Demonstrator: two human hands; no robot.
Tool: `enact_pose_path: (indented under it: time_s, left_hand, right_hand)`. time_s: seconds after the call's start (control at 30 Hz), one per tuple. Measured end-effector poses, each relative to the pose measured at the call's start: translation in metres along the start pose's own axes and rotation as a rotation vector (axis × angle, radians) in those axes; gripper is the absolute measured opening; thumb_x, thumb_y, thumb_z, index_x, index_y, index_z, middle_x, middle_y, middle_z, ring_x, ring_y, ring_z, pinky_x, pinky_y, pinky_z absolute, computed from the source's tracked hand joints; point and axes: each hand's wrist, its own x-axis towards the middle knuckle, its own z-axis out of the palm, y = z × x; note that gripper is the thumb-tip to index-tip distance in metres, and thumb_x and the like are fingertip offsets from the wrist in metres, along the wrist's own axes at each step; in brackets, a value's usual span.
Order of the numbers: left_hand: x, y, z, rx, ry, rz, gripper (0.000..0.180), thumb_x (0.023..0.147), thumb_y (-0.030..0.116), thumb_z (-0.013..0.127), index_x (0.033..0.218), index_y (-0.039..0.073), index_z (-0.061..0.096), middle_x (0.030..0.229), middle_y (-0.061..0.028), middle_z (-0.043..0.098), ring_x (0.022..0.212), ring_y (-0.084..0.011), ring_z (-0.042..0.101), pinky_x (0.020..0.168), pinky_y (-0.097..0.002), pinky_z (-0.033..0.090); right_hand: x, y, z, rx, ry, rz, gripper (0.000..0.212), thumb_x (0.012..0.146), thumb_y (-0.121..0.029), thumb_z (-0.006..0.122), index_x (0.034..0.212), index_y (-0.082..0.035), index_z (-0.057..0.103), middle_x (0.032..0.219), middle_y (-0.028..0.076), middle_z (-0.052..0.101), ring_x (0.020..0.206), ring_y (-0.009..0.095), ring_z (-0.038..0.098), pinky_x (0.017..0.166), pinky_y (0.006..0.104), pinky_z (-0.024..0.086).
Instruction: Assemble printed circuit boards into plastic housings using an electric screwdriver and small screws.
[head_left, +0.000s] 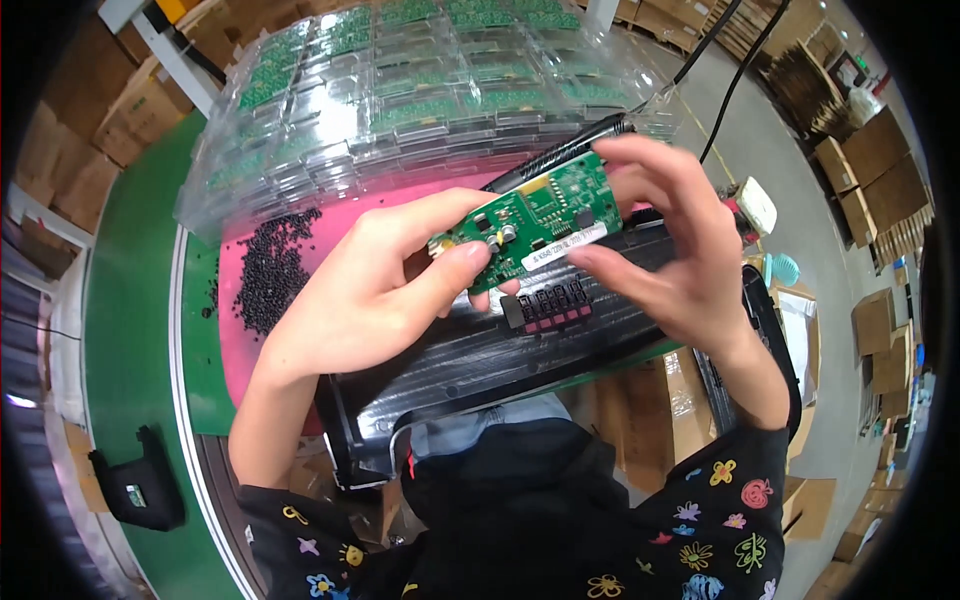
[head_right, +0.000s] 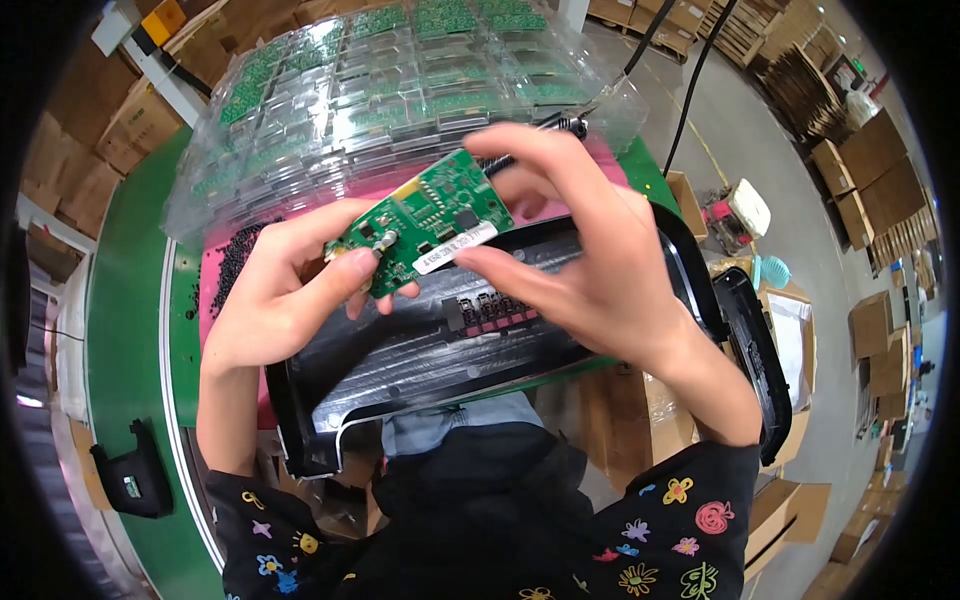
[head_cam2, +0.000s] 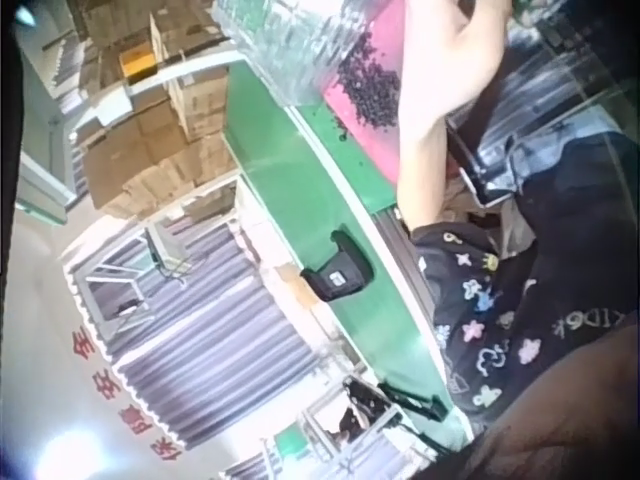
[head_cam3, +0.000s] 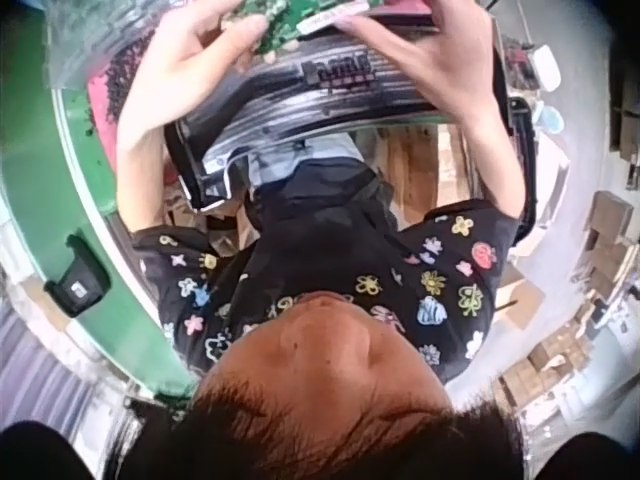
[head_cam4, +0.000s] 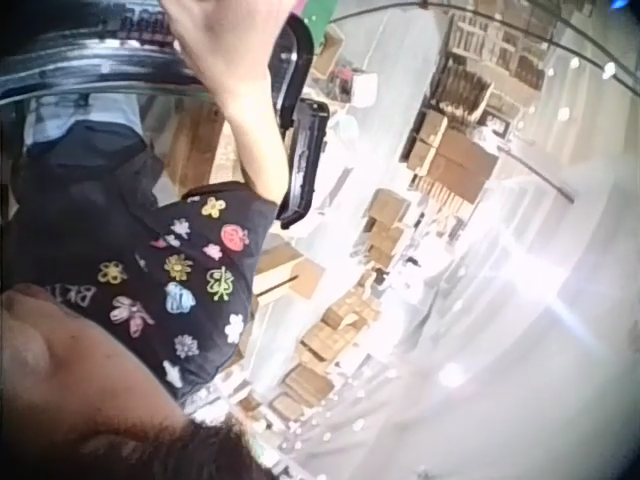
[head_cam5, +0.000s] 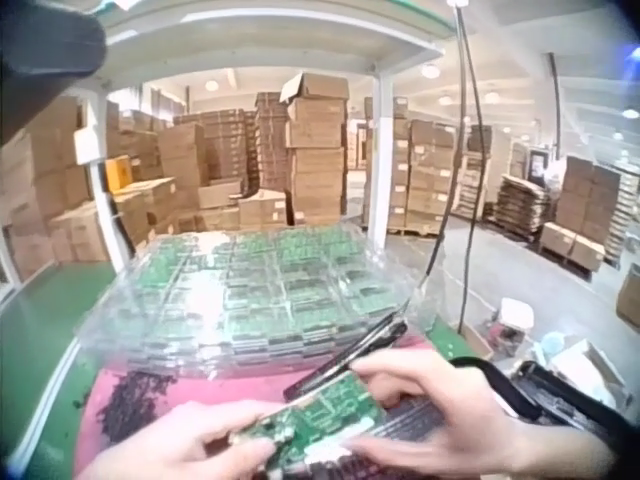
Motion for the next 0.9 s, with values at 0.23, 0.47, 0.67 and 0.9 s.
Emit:
enact_pose_path:
  time_s: [0.23,0.47,0.67,0.9]
  left_hand:
    - [0.015,-0.019,0.016,0.098,-0.179,-0.073,0.039,0.097,0.005,0.054,0.135,0.000,0.052,0.096,-0.0076,0.069,0.075,-0.0076,0.061,0.059,-0.0207,0.046]
    - [0.014,-0.053,0.026,0.443,0.061,-0.002,0.055,0.071,0.002,0.081,0.121,-0.003,0.060,0.104,-0.0113,0.068,0.081,-0.0120,0.066,0.063,-0.0237,0.056]
    - [0.011,-0.076,0.033,0.741,-0.083,0.006,0.047,0.070,0.019,0.083,0.108,0.000,0.061,0.094,-0.0092,0.059,0.066,-0.0187,0.059,0.064,-0.0334,0.051]
    - [0.010,-0.080,0.033,0.799,-0.095,-0.005,0.046,0.072,0.020,0.081,0.108,0.001,0.059,0.098,-0.0120,0.055,0.079,-0.0344,0.065,0.066,-0.0439,0.055]
  right_hand:
    - [-0.044,-0.001,-0.018,-0.140,-0.091,0.141,0.059,0.071,-0.006,0.083,0.124,-0.001,0.059,0.103,0.013,0.069,0.092,0.022,0.070,0.081,0.0310,0.056]
    - [-0.068,0.032,-0.015,-0.041,-0.164,0.367,0.056,0.068,-0.013,0.086,0.117,-0.001,0.062,0.109,0.013,0.067,0.100,0.025,0.067,0.089,0.0349,0.051]
    - [-0.082,0.059,-0.011,-0.006,-0.341,0.319,0.054,0.065,-0.019,0.086,0.112,-0.005,0.063,0.127,0.012,0.055,0.118,0.032,0.052,0.101,0.0407,0.042]
    - [-0.082,0.064,-0.002,-0.079,-0.354,0.303,0.056,0.061,-0.015,0.087,0.112,-0.006,0.064,0.126,0.012,0.058,0.117,0.034,0.053,0.101,0.0432,0.042]
